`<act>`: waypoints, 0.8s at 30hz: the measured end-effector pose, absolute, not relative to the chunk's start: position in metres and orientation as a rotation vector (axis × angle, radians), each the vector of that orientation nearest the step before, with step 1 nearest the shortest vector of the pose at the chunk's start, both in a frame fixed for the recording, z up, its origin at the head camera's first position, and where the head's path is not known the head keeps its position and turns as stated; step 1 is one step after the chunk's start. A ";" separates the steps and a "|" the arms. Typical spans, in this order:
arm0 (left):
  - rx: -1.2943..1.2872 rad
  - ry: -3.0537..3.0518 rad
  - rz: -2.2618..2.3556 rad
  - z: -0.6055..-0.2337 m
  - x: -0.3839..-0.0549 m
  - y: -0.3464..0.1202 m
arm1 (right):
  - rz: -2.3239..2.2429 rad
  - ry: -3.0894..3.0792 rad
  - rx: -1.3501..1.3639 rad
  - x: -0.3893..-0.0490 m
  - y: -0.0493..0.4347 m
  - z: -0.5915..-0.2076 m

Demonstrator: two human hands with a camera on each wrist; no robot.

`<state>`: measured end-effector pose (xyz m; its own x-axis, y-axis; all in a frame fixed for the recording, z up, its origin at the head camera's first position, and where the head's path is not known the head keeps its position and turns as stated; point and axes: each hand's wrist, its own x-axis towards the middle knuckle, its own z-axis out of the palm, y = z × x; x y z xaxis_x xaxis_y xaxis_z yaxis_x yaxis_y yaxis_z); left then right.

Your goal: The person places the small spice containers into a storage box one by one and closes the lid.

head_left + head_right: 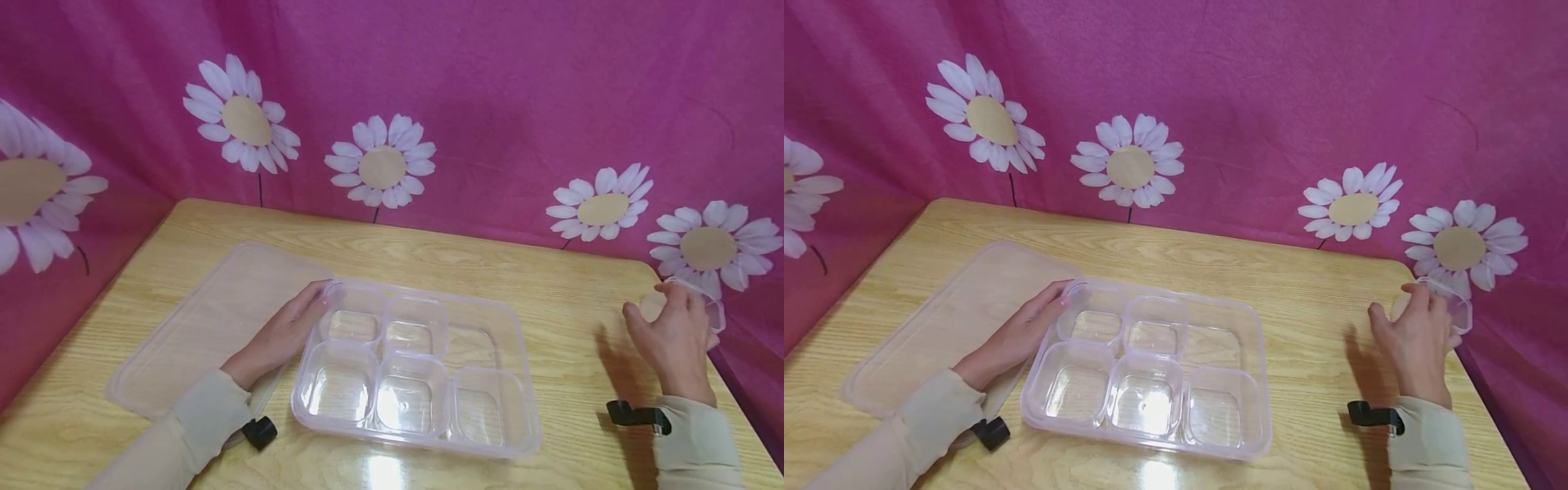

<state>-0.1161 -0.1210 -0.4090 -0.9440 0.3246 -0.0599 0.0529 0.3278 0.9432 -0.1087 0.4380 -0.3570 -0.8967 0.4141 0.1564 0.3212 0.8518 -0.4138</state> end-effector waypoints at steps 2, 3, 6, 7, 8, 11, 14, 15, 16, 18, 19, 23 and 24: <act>0.342 2.352 1.663 -0.409 -0.116 -0.121 | 0.551 -2.790 -0.572 -0.109 0.440 -0.359; 0.344 2.353 1.664 -0.409 -0.116 -0.121 | 0.548 -2.789 -0.576 -0.109 0.442 -0.360; 0.346 2.355 1.663 -0.409 -0.116 -0.121 | 0.542 -2.789 -0.583 -0.109 0.444 -0.362; 0.348 2.357 1.662 -0.409 -0.116 -0.121 | 0.540 -2.782 -0.580 -0.109 0.445 -0.363; 0.352 2.361 1.659 -0.409 -0.116 -0.121 | 0.537 -2.781 -0.581 -0.109 0.446 -0.364; 0.360 2.363 1.653 -0.409 -0.117 -0.122 | 0.524 -2.771 -0.578 -0.110 0.448 -0.367; 0.370 2.368 1.649 -0.408 -0.117 -0.121 | 0.503 -2.756 -0.566 -0.109 0.452 -0.370; 0.371 2.371 1.646 -0.408 -0.117 -0.121 | 0.498 -2.753 -0.556 -0.109 0.454 -0.371; 0.371 2.372 1.647 -0.408 -0.117 -0.121 | 0.490 -2.760 -0.547 -0.109 0.455 -0.372; 0.363 2.371 1.647 -0.408 -0.117 -0.121 | 0.473 -2.777 -0.521 -0.109 0.458 -0.374; 0.358 2.369 1.648 -0.408 -0.116 -0.122 | 0.467 -2.795 -0.519 -0.108 0.460 -0.375; 0.335 2.350 1.653 -0.407 -0.116 -0.121 | 0.467 -2.777 -0.535 -0.108 0.465 -0.378; 0.333 2.349 1.651 -0.407 -0.116 -0.121 | 0.472 -2.768 -0.556 -0.108 0.466 -0.378</act>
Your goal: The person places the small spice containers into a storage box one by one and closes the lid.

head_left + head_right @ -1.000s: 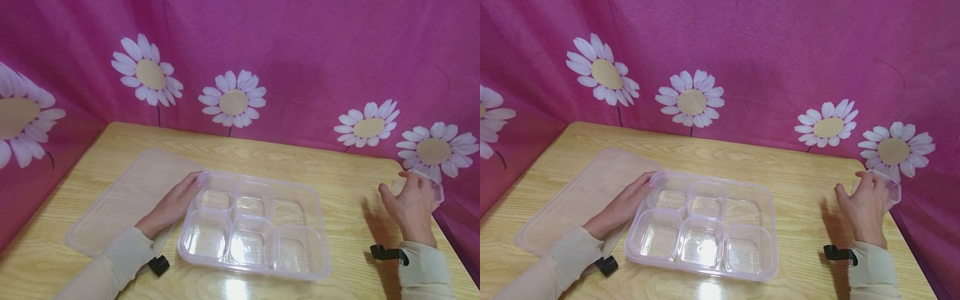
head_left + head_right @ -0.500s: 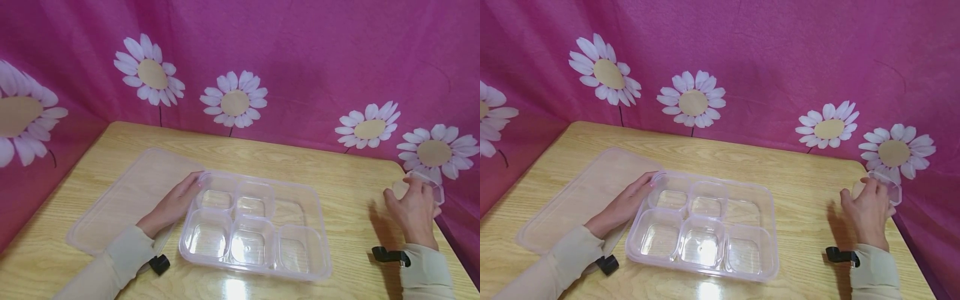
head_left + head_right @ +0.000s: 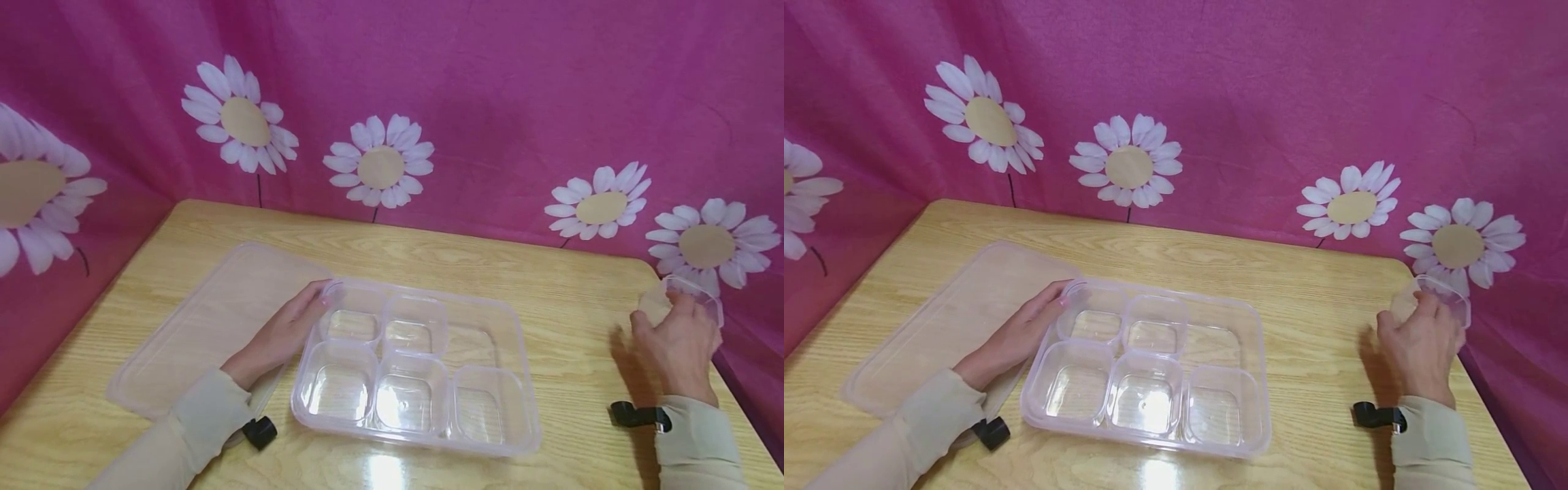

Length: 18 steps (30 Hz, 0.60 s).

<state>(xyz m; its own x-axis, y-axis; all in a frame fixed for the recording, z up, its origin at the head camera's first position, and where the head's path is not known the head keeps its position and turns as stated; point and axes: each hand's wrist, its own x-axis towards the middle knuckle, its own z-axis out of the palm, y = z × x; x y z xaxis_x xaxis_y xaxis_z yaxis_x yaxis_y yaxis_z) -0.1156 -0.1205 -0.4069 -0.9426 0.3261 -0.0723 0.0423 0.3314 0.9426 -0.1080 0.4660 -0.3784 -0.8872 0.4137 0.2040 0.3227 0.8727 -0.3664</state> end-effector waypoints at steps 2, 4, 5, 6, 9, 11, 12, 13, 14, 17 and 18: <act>0.329 2.349 1.653 -0.407 -0.116 -0.121 | 0.478 -2.738 -0.579 -0.107 0.468 -0.380; 0.331 2.353 1.651 -0.407 -0.116 -0.121 | 0.479 -2.729 -0.599 -0.107 0.470 -0.381; 0.334 2.353 1.651 -0.408 -0.116 -0.121 | 0.475 -2.734 -0.603 -0.106 0.472 -0.381; 0.335 2.352 1.650 -0.408 -0.116 -0.121 | 0.465 -2.742 -0.605 -0.106 0.473 -0.382; 0.340 2.350 1.651 -0.408 -0.116 -0.120 | 0.428 -2.746 -0.604 -0.105 0.474 -0.384; 0.337 2.352 1.648 -0.408 -0.116 -0.120 | 0.399 -2.747 -0.614 -0.104 0.474 -0.384; 0.334 2.354 1.647 -0.408 -0.116 -0.120 | 0.385 -2.745 -0.623 -0.104 0.473 -0.385; 0.332 2.355 1.645 -0.408 -0.116 -0.120 | 0.374 -2.738 -0.623 -0.104 0.472 -0.385; 0.331 2.357 1.644 -0.407 -0.116 -0.120 | 0.366 -2.734 -0.627 -0.104 0.471 -0.385; 0.330 2.362 1.641 -0.406 -0.116 -0.120 | 0.359 -2.721 -0.611 -0.103 0.469 -0.384; 0.330 2.364 1.639 -0.406 -0.115 -0.120 | 0.354 -2.719 -0.600 -0.103 0.469 -0.384</act>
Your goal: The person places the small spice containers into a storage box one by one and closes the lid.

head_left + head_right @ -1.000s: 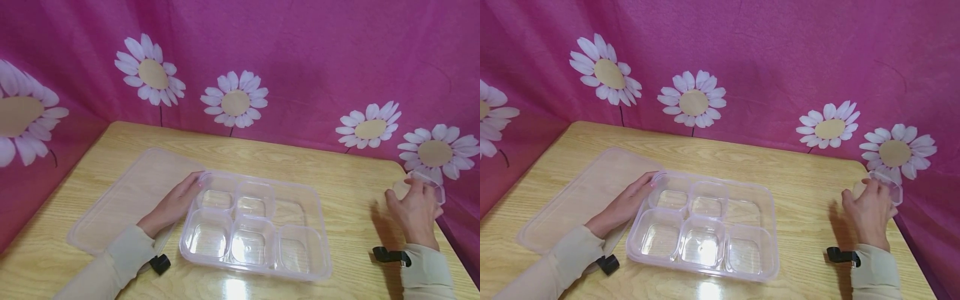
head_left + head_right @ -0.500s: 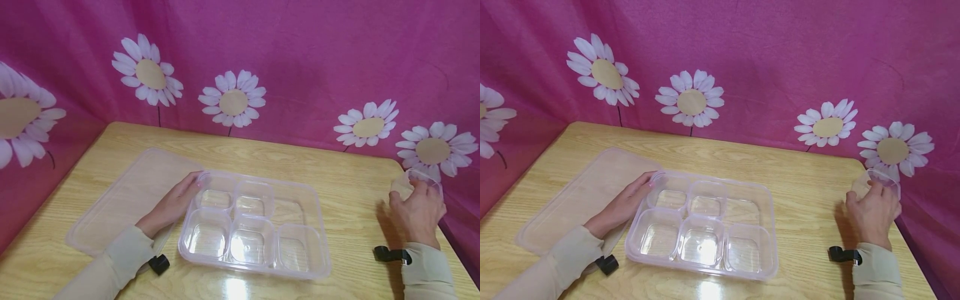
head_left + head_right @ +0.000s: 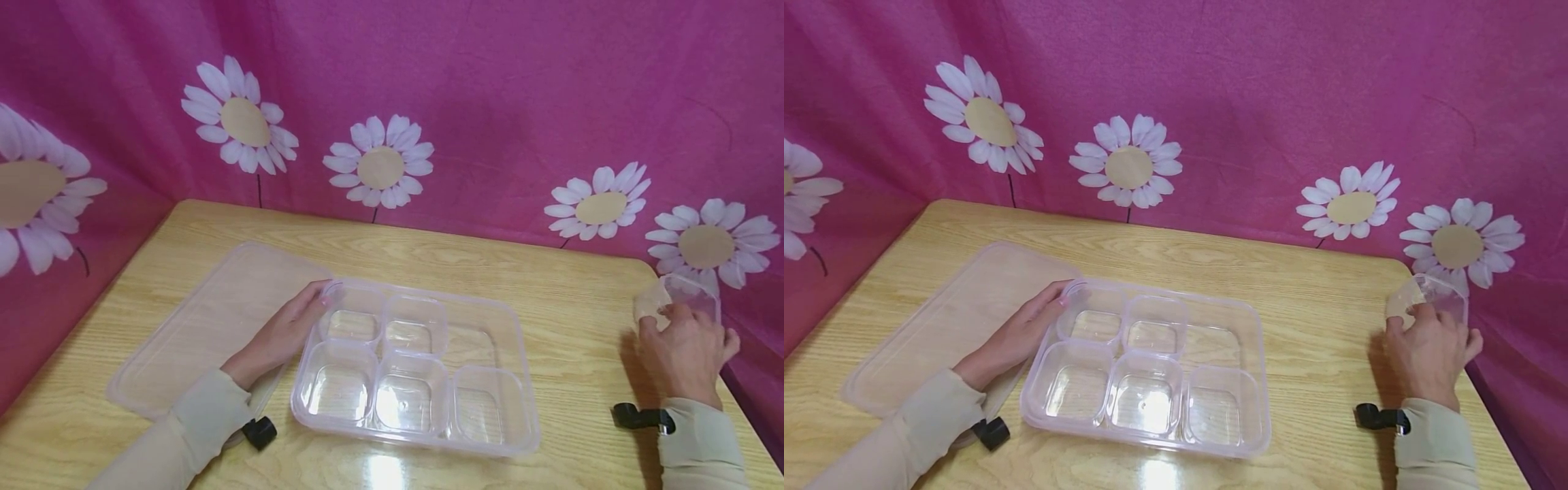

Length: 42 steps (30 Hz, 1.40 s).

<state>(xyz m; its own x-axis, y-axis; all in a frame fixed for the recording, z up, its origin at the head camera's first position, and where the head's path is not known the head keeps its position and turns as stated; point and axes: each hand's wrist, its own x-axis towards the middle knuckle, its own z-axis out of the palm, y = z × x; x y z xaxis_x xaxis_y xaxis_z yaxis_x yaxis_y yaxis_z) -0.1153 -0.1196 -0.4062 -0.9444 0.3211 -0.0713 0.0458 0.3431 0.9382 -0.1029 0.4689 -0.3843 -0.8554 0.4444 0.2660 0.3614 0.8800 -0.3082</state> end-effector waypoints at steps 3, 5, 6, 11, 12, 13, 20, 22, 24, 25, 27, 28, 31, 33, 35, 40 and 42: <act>0.327 2.365 1.634 -0.406 -0.115 -0.120 | 0.344 -2.721 -0.571 -0.102 0.471 -0.385; 0.325 2.364 1.633 -0.406 -0.115 -0.120 | 0.346 -2.722 -0.565 -0.102 0.472 -0.386; 0.324 2.365 1.630 -0.406 -0.115 -0.120 | 0.345 -2.722 -0.564 -0.102 0.472 -0.387; 0.331 2.365 1.640 -0.407 -0.115 -0.120 | 0.357 -2.727 -0.589 -0.104 0.469 -0.387; 0.331 2.366 1.637 -0.407 -0.115 -0.120 | 0.358 -2.734 -0.594 -0.104 0.469 -0.387; 0.333 2.364 1.641 -0.407 -0.115 -0.120 | 0.360 -2.738 -0.601 -0.105 0.468 -0.387; 0.341 2.354 1.654 -0.407 -0.114 -0.121 | 0.359 -2.801 -0.615 -0.107 0.468 -0.385; 0.340 2.352 1.650 -0.407 -0.114 -0.121 | 0.352 -2.800 -0.604 -0.106 0.468 -0.386; 0.341 2.350 1.647 -0.407 -0.114 -0.121 | 0.343 -2.800 -0.603 -0.105 0.468 -0.387; 0.342 2.352 1.645 -0.407 -0.114 -0.121 | 0.342 -2.801 -0.604 -0.105 0.467 -0.387; 0.345 2.357 1.643 -0.406 -0.115 -0.121 | 0.351 -2.815 -0.620 -0.105 0.466 -0.387; 0.344 2.356 1.642 -0.406 -0.115 -0.121 | 0.359 -2.820 -0.629 -0.105 0.466 -0.387; 0.346 2.359 1.639 -0.405 -0.115 -0.120 | 0.361 -2.836 -0.638 -0.105 0.464 -0.386; 0.340 2.364 1.632 -0.404 -0.115 -0.119 | 0.353 -2.838 -0.636 -0.105 0.463 -0.385; 0.331 2.369 1.627 -0.404 -0.115 -0.119 | 0.336 -2.843 -0.627 -0.105 0.462 -0.384; 0.312 2.366 1.628 -0.405 -0.115 -0.119 | 0.321 -2.851 -0.614 -0.105 0.460 -0.383; 0.319 2.365 1.631 -0.405 -0.115 -0.119 | 0.324 -2.849 -0.607 -0.105 0.459 -0.383</act>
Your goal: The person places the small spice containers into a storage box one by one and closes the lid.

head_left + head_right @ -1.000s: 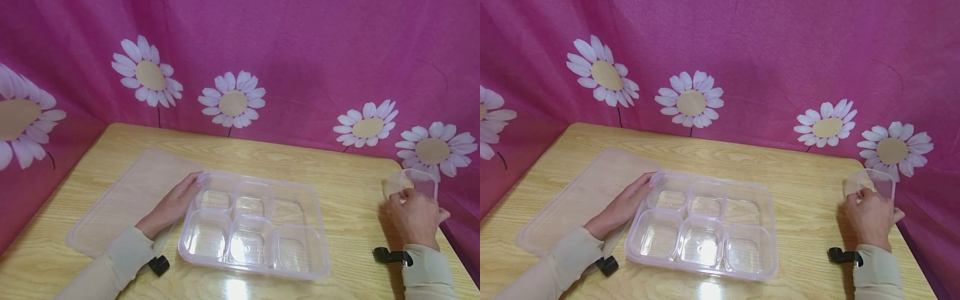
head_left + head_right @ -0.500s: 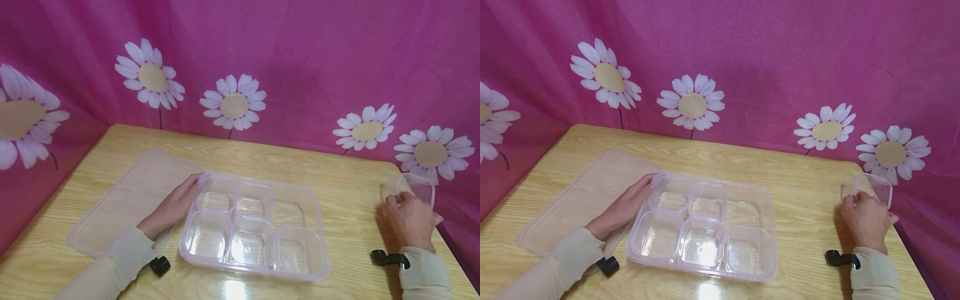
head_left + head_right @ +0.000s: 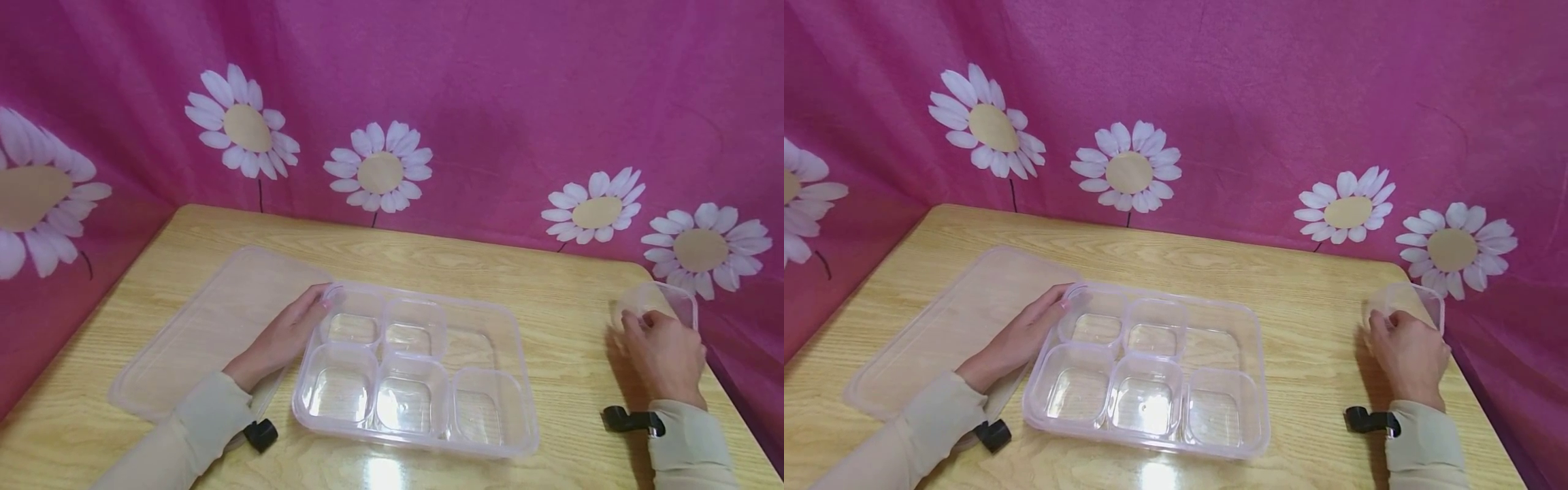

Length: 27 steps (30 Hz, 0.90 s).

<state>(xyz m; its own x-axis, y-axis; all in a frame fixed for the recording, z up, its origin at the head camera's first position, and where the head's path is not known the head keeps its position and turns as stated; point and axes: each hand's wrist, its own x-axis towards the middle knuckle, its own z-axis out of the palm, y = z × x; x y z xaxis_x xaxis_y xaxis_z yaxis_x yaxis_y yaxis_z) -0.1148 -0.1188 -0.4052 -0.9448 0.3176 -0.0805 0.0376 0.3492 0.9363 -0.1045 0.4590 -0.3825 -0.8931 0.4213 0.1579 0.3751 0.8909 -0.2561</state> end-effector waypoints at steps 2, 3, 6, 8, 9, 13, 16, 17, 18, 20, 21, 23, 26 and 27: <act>0.329 2.364 1.637 -0.406 -0.115 -0.119 | 0.326 -2.844 -0.599 -0.105 0.458 -0.382; 0.335 2.365 1.637 -0.406 -0.114 -0.120 | 0.326 -2.840 -0.592 -0.106 0.457 -0.382; 0.342 2.359 1.640 -0.406 -0.114 -0.120 | 0.324 -2.826 -0.562 -0.107 0.454 -0.382; 0.339 2.359 1.639 -0.405 -0.114 -0.120 | 0.322 -2.818 -0.540 -0.108 0.453 -0.383; 0.338 2.357 1.640 -0.405 -0.114 -0.120 | 0.318 -2.818 -0.533 -0.108 0.452 -0.383; 0.336 2.355 1.641 -0.404 -0.114 -0.119 | 0.301 -2.827 -0.505 -0.109 0.449 -0.384; 0.333 2.355 1.640 -0.404 -0.114 -0.118 | 0.287 -2.815 -0.459 -0.109 0.447 -0.385; 0.332 2.355 1.642 -0.404 -0.114 -0.118 | 0.283 -2.807 -0.440 -0.109 0.446 -0.385; 0.331 2.353 1.644 -0.404 -0.114 -0.118 | 0.279 -2.803 -0.425 -0.109 0.445 -0.385; 0.333 2.352 1.649 -0.404 -0.114 -0.118 | 0.275 -2.787 -0.386 -0.108 0.443 -0.385; 0.334 2.350 1.652 -0.404 -0.114 -0.118 | 0.274 -2.784 -0.373 -0.109 0.442 -0.385; 0.337 2.349 1.655 -0.405 -0.114 -0.119 | 0.274 -2.787 -0.355 -0.109 0.441 -0.384; 0.335 2.344 1.657 -0.405 -0.114 -0.119 | 0.282 -2.812 -0.345 -0.109 0.439 -0.383; 0.333 2.344 1.656 -0.405 -0.114 -0.119 | 0.283 -2.819 -0.345 -0.109 0.439 -0.382</act>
<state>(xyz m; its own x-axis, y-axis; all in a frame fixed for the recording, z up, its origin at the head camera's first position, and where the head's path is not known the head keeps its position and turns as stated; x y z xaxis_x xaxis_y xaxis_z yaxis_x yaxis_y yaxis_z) -0.1141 -0.1189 -0.4049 -0.9422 0.3271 -0.0727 0.0408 0.3275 0.9440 -0.1090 0.4387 -0.3824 -0.9304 0.2618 0.2567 0.2057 0.9522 -0.2258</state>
